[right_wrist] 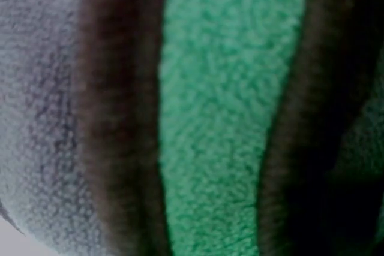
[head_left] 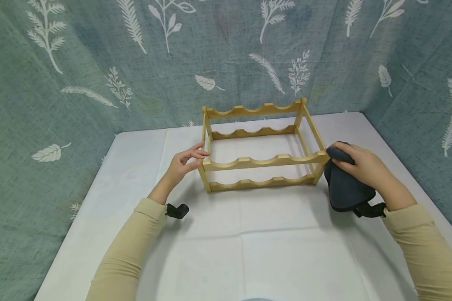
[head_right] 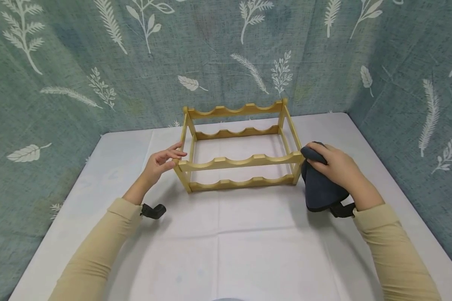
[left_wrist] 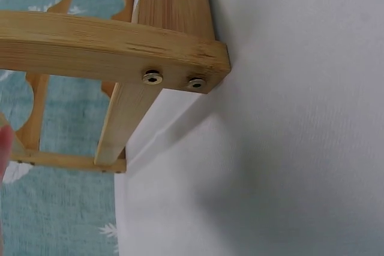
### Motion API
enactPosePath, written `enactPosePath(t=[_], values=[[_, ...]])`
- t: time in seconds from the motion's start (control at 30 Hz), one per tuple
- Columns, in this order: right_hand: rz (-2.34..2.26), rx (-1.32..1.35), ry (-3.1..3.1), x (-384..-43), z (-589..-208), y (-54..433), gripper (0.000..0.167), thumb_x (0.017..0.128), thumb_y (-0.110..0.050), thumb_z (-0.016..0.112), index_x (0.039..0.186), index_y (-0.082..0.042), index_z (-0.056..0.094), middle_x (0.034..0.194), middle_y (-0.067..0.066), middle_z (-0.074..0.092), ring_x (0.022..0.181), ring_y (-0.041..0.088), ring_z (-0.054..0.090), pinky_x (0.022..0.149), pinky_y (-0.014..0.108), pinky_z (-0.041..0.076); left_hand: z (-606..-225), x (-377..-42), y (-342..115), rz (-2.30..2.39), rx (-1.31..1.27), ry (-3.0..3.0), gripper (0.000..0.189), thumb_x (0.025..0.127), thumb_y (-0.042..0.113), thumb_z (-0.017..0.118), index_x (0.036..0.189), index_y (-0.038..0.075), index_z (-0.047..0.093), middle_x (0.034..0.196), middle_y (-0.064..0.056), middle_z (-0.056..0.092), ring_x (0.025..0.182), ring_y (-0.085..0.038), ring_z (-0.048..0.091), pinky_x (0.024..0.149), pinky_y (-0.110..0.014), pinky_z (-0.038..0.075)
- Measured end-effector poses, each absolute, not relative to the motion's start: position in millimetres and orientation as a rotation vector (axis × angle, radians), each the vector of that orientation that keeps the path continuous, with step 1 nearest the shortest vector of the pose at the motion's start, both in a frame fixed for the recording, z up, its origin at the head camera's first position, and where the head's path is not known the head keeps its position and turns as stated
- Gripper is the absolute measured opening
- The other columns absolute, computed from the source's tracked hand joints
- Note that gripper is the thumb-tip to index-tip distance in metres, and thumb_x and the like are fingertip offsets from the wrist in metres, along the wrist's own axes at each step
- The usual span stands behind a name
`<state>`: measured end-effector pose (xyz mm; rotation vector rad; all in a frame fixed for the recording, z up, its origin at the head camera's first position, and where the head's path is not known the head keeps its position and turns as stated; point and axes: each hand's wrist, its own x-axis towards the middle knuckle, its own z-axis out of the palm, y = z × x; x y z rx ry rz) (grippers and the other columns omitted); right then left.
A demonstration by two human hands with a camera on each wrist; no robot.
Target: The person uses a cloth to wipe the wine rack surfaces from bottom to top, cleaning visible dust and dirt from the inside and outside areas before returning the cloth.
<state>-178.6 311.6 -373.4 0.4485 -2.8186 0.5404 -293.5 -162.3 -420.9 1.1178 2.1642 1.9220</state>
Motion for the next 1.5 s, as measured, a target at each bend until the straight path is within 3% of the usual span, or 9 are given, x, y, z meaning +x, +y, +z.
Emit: enactPosePath(t=[0.33,0.47,0.57,0.63,0.73,0.93,1.1,1.27,1.5], values=[[0.546,0.357,-2.826,-194,-374,300,0.040,0.090,-0.014,0.058,0.127,-0.004,0.047,0.112,0.029,0.056,0.100,0.047,0.052,0.081,0.061,0.040,-414,-298,-165,1.899,0.989,2.233,0.014,0.087,-0.008,0.048,0.096,-0.015,0.055,0.110,0.018,0.062,0.136,-0.025,0.026,0.109,-0.052,0.019],[0.538,0.313,-2.843,-199,-374,296,0.041,0.091,-0.014,0.057,0.128,-0.004,0.046,0.112,0.030,0.055,0.100,0.047,0.052,0.080,0.061,0.040,-405,-291,-164,1.912,0.958,2.229,0.014,0.087,-0.008,0.048,0.096,-0.018,0.052,0.108,0.019,0.062,0.137,-0.031,0.023,0.109,-0.054,0.019],[0.388,0.347,-2.755,-193,-376,291,0.043,0.087,-0.015,0.062,0.127,-0.009,0.048,0.095,0.026,0.056,0.075,0.041,0.056,0.062,0.054,0.046,-403,-288,-161,1.920,0.952,2.223,0.014,0.087,-0.006,0.047,0.095,-0.017,0.052,0.107,0.019,0.062,0.137,-0.033,0.021,0.109,-0.055,0.018],[0.287,0.436,-2.612,-185,-379,285,0.038,0.091,-0.026,0.058,0.125,-0.012,0.051,0.082,0.022,0.054,0.055,0.032,0.051,0.046,0.046,0.043,-405,-289,-160,1.928,0.949,2.215,0.013,0.087,-0.007,0.045,0.094,-0.015,0.053,0.108,0.019,0.062,0.137,-0.032,0.021,0.109,-0.054,0.018],[0.234,0.632,-2.401,-177,-384,263,0.040,0.090,-0.035,0.057,0.124,-0.013,0.053,0.077,0.019,0.052,0.046,0.026,0.048,0.038,0.039,0.041,-410,-293,-160,1.950,0.942,2.204,0.011,0.088,-0.005,0.046,0.092,-0.010,0.055,0.108,0.017,0.062,0.138,-0.030,0.020,0.109,-0.054,0.018],[0.140,1.037,-2.394,-190,-406,180,0.059,0.072,-0.026,0.077,0.125,-0.019,0.053,0.078,0.010,0.053,0.052,0.019,0.051,0.040,0.029,0.042,-421,-298,-162,2.069,0.957,2.160,0.012,0.087,-0.003,0.046,0.088,-0.002,0.058,0.107,0.013,0.064,0.137,-0.025,0.024,0.111,-0.049,0.018],[-0.060,1.193,-2.449,-209,-425,107,0.054,0.077,-0.034,0.073,0.126,-0.025,0.053,0.076,0.006,0.054,0.051,0.016,0.051,0.040,0.025,0.039,-422,-297,-160,2.077,1.001,2.165,0.012,0.087,-0.007,0.043,0.092,-0.015,0.051,0.107,0.014,0.064,0.137,-0.027,0.023,0.111,-0.047,0.019],[-0.267,1.200,-2.487,-224,-437,43,0.042,0.083,-0.036,0.065,0.123,-0.027,0.054,0.084,0.007,0.060,0.059,0.017,0.058,0.046,0.026,0.048,-412,-285,-154,2.070,0.996,2.206,0.011,0.087,-0.010,0.041,0.091,-0.016,0.048,0.104,0.016,0.062,0.137,-0.034,0.020,0.110,-0.050,0.018],[-0.436,1.051,-2.663,-232,-444,19,0.026,0.087,-0.029,0.062,0.113,-0.030,0.064,0.090,0.008,0.064,0.064,0.018,0.061,0.050,0.028,0.052,-406,-277,-149,2.080,0.986,2.190,0.016,0.088,-0.007,0.037,0.095,-0.020,0.043,0.107,0.013,0.062,0.137,-0.036,0.018,0.110,-0.051,0.017]])
